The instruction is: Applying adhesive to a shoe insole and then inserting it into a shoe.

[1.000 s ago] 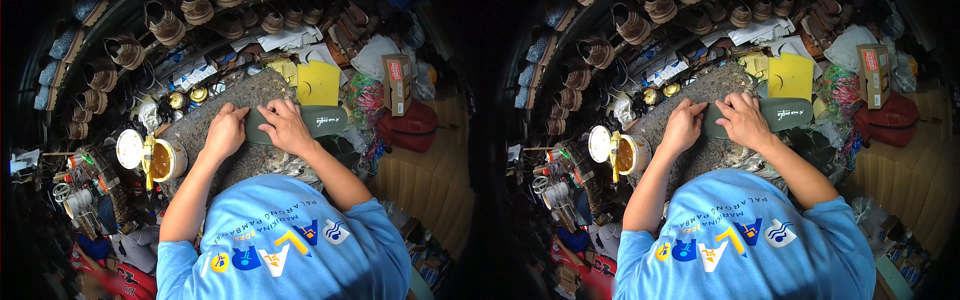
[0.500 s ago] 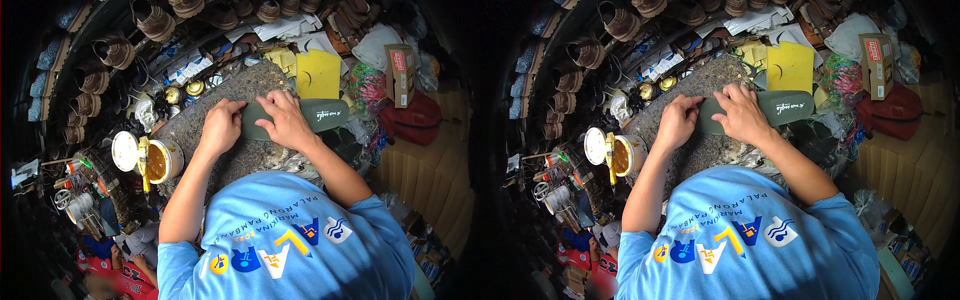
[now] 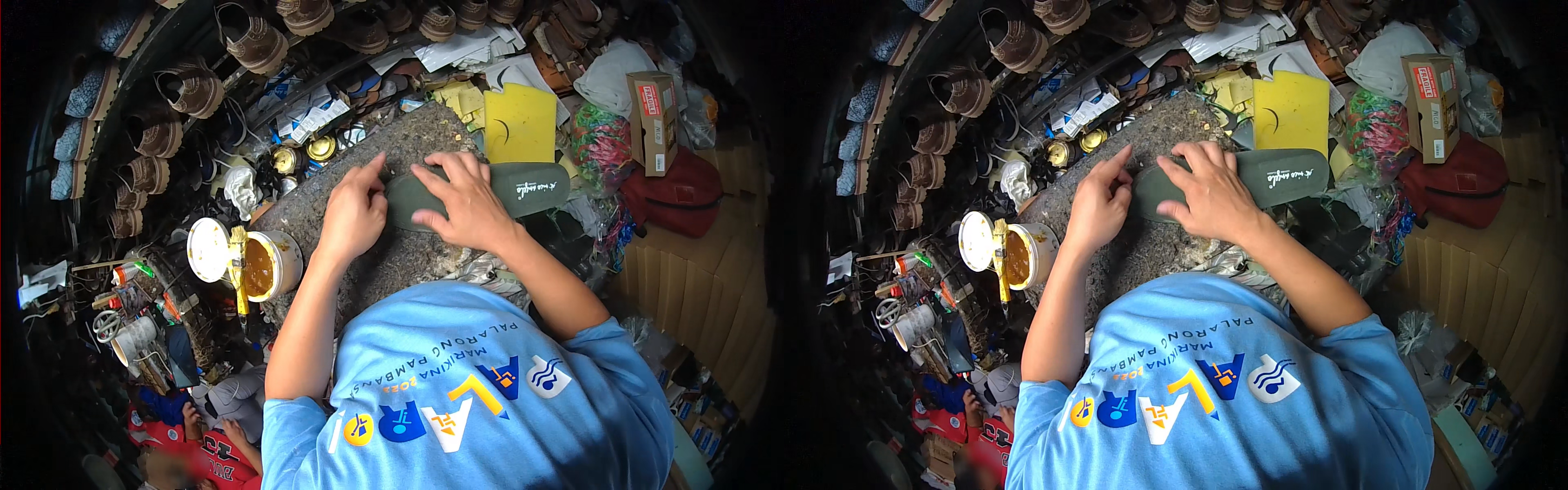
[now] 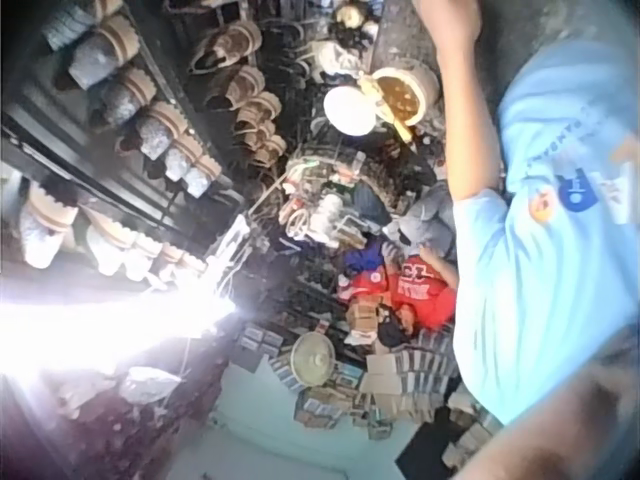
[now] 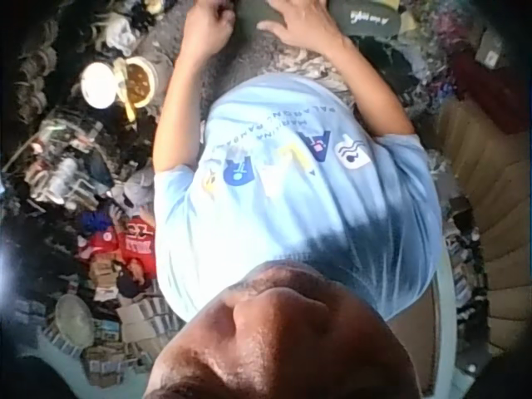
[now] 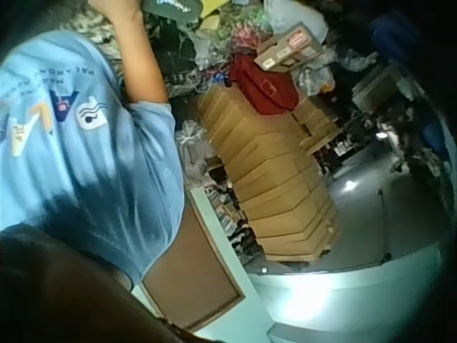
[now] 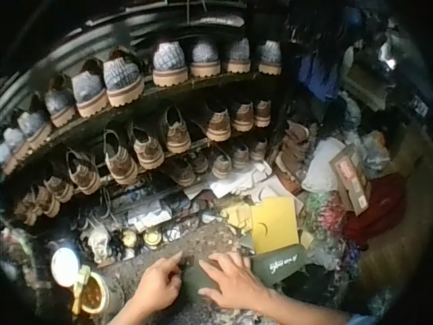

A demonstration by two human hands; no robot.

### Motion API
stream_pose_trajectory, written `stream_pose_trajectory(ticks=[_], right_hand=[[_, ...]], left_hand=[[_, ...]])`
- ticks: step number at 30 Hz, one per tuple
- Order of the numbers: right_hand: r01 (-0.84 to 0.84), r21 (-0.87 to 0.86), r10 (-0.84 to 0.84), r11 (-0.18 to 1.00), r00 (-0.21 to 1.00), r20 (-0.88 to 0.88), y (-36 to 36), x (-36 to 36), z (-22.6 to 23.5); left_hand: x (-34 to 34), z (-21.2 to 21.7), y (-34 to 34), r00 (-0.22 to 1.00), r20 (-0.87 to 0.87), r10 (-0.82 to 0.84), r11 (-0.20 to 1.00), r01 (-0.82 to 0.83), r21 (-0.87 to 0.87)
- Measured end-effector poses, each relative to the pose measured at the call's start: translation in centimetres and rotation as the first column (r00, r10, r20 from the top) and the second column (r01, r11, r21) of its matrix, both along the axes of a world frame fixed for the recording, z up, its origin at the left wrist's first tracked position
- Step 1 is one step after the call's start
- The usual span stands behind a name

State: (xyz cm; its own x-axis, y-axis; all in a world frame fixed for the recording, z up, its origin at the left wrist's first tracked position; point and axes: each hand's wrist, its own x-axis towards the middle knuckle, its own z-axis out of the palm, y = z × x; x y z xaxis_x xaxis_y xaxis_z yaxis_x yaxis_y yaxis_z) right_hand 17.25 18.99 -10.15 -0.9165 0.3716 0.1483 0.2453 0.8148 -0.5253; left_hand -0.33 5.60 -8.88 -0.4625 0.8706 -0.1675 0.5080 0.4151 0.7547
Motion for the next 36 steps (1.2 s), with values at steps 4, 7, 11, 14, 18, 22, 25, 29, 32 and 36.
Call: stream_pose_trajectory(ticks=[4,7,11,14,18,22,25,29,32,36], right_hand=[[-0.123,0.089,0.122,0.988,0.992,0.017,0.1,0.2,1.4],[-0.102,-0.057,0.108,0.993,0.988,0.107,-0.3,0.3,1.9],[-0.142,-0.038,0.145,0.989,0.986,0.079,-1.8,0.4,1.9],[-0.149,0.012,0.149,0.989,0.988,-0.044,-2.7,0.2,0.7],[-0.155,0.01,0.156,0.988,0.987,-0.05,-3.0,-0.3,-0.6],[-0.168,-0.041,0.166,0.985,0.985,-0.055,-3.0,-0.8,-0.8],[-0.163,-0.029,0.16,0.986,0.984,-0.078,-3.0,-1.0,-0.9],[-0.153,-0.01,0.151,0.988,0.985,-0.078,-3.2,-0.8,-0.5],[-0.151,-0.016,0.149,0.988,0.984,-0.095,-3.1,-0.9,-0.6],[-0.127,-0.061,0.118,0.99,0.985,-0.13,-2.8,-0.8,-1.2]], left_hand=[[-0.3,0.8,-2.8,0.996,0.038,0.086,0.996,-0.084,-0.039],[0.2,1.3,-4.7,0.991,0.057,0.118,0.992,-0.116,-0.044],[0.9,1.2,-5.7,0.993,-0.115,0.039,0.999,-0.035,0.03],[1.6,0.8,-5.6,0.954,-0.296,-0.05,0.999,0.049,-0.011],[2.0,-0.6,-5.4,0.951,-0.31,-0.002,0.999,0.017,0.046],[2.2,-0.8,-5.2,0.948,-0.32,0.002,0.998,0.018,0.058],[2.2,-1.1,-5.0,0.928,-0.37,-0.044,0.996,0.067,0.05],[2.6,-0.8,-4.9,0.909,-0.407,-0.089,0.994,0.109,0.024],[0.9,-1.2,-5.0,0.945,-0.315,-0.093,0.992,0.114,0.048],[0.4,-0.9,-4.5,0.991,-0.132,-0.026,0.997,0.035,0.068]])
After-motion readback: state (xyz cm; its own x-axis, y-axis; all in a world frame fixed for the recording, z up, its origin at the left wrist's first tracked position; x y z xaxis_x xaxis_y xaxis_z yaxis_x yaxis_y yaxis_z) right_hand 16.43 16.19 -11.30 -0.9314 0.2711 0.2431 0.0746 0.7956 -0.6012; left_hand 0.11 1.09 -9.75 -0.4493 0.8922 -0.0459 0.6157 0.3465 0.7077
